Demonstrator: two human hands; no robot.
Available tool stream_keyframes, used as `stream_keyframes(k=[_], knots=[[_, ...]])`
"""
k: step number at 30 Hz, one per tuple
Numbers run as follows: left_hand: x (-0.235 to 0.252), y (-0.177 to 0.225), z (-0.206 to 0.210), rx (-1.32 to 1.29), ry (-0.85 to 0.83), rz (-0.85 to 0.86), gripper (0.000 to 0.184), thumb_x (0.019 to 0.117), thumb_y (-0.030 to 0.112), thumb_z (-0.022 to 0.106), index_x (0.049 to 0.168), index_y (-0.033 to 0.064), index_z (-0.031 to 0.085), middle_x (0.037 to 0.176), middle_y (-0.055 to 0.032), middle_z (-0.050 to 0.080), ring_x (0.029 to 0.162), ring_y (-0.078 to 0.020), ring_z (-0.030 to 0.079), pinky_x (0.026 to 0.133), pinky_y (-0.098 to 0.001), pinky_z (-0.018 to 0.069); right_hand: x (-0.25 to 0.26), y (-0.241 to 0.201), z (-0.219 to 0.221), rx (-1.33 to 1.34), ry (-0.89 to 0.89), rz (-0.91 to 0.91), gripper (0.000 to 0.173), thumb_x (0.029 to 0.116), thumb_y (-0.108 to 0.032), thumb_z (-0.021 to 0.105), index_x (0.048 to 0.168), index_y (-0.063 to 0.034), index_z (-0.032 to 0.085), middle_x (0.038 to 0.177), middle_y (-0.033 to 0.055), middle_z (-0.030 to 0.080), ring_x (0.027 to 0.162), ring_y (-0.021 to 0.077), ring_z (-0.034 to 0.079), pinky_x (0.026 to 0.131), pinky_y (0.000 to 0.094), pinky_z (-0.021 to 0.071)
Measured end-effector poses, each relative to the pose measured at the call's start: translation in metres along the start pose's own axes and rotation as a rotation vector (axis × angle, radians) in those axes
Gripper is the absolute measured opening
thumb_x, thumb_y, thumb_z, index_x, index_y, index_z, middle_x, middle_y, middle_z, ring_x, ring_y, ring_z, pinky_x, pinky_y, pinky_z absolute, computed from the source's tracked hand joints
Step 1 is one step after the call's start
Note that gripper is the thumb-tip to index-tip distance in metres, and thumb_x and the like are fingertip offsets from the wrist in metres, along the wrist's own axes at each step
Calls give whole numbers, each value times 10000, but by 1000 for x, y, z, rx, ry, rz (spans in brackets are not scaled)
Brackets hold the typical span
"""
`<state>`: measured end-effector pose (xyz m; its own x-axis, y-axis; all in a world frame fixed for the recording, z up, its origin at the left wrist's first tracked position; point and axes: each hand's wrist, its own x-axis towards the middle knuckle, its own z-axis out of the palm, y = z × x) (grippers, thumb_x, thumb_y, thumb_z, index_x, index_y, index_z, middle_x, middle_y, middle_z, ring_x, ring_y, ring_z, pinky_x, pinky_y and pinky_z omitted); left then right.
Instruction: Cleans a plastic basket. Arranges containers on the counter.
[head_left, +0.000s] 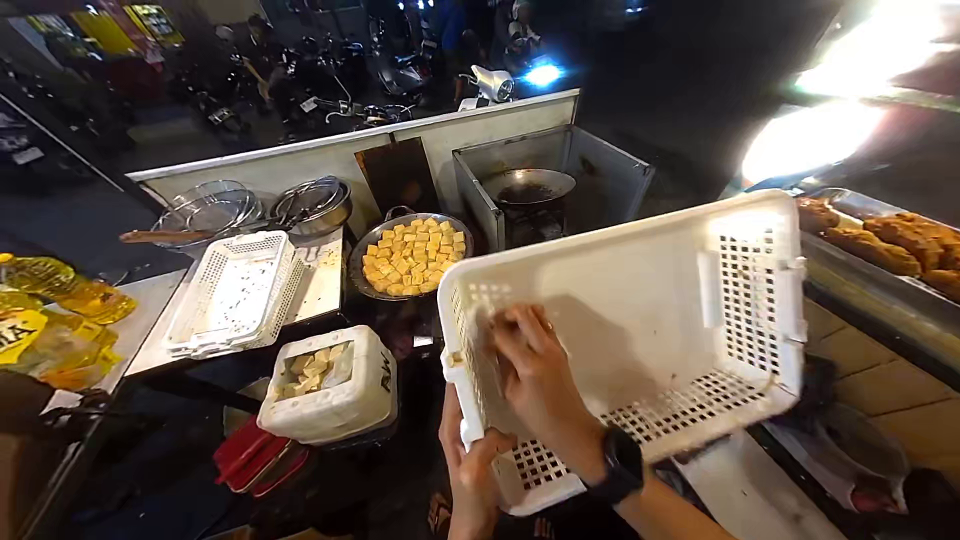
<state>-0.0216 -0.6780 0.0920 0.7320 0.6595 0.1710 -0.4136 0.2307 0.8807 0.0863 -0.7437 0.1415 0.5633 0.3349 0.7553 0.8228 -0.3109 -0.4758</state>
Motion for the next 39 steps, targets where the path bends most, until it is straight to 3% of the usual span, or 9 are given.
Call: stream_keyframes(k=[3, 7, 10, 13, 19, 27, 31, 33, 39], knots=[[1, -5, -8, 3, 41, 22, 770, 621, -31, 625, 1376, -47, 472, 1172, -45, 705, 990, -99, 710, 829, -317, 619, -46, -5, -2, -25, -231, 37, 147, 854, -14, 656, 905, -118, 746, 1009, 38, 679, 1022, 203, 646, 874, 310, 572], [9, -1, -8, -5, -20, 126, 796, 632, -2, 724, 1390, -15, 481, 1191, -1, 701, 1015, -66, 695, 862, -282, 608, -51, 1, -28, 362, -651, 335, 475, 787, -20, 749, 1243, -23, 618, 1099, 103, 704, 1029, 210, 692, 900, 390, 586], [8, 1, -4, -50, -23, 41, 750, 641, -17, 671, 1371, -5, 500, 1162, -13, 719, 976, -84, 715, 818, -297, 623, -12, 8, -43, 519, -353, 261, 237, 947, -123, 700, 1173, -51, 689, 1044, 23, 736, 941, 102, 724, 850, 304, 637], [1, 1, 5, -109, -6, -34, 681, 644, -7, 667, 1309, 23, 526, 1055, 3, 745, 898, -72, 730, 752, -292, 632, 18, -1, -38, 215, -19, 89, 163, 929, -118, 698, 1078, -91, 758, 998, 0, 724, 919, 68, 699, 822, 254, 618], [4, 3, 2, -41, -17, 56, 597, 647, 14, 663, 1237, 81, 603, 1010, 76, 751, 881, -16, 713, 753, -244, 612, -15, -25, -20, -50, -111, -19, 257, 861, 32, 618, 1006, -103, 782, 1004, 65, 686, 965, 176, 670, 813, 242, 585], [-2, 1, -6, -127, 183, -235, 703, 584, 12, 618, 1263, -29, 445, 896, -51, 723, 767, -123, 731, 656, -339, 630, -8, 0, -61, 219, -1000, 174, 193, 909, 14, 609, 1016, -22, 766, 1106, 166, 655, 1032, 294, 637, 905, 426, 536], [-2, 10, 4, -126, 203, -228, 596, 585, -15, 584, 1170, 8, 474, 803, 1, 716, 693, -73, 718, 603, -279, 619, 11, 2, -54, 225, -319, 146, 181, 927, -116, 666, 1046, -147, 798, 935, -4, 692, 845, 62, 674, 763, 241, 598], [-5, 8, 8, -93, 192, -183, 598, 597, -16, 584, 1185, 16, 481, 813, 30, 719, 701, -53, 715, 611, -264, 618, 10, -4, -31, 74, -118, 128, 246, 906, -60, 664, 1104, -137, 790, 985, 26, 667, 887, 112, 656, 745, 269, 587], [-5, -7, -26, 232, 67, 124, 950, 653, -31, 672, 1489, -88, 223, 1274, 27, 592, 1089, 39, 621, 920, -226, 555, -48, 9, -31, 257, -899, 192, 188, 804, -26, 747, 986, -44, 791, 1093, 227, 675, 1107, 397, 614, 964, 514, 497]])
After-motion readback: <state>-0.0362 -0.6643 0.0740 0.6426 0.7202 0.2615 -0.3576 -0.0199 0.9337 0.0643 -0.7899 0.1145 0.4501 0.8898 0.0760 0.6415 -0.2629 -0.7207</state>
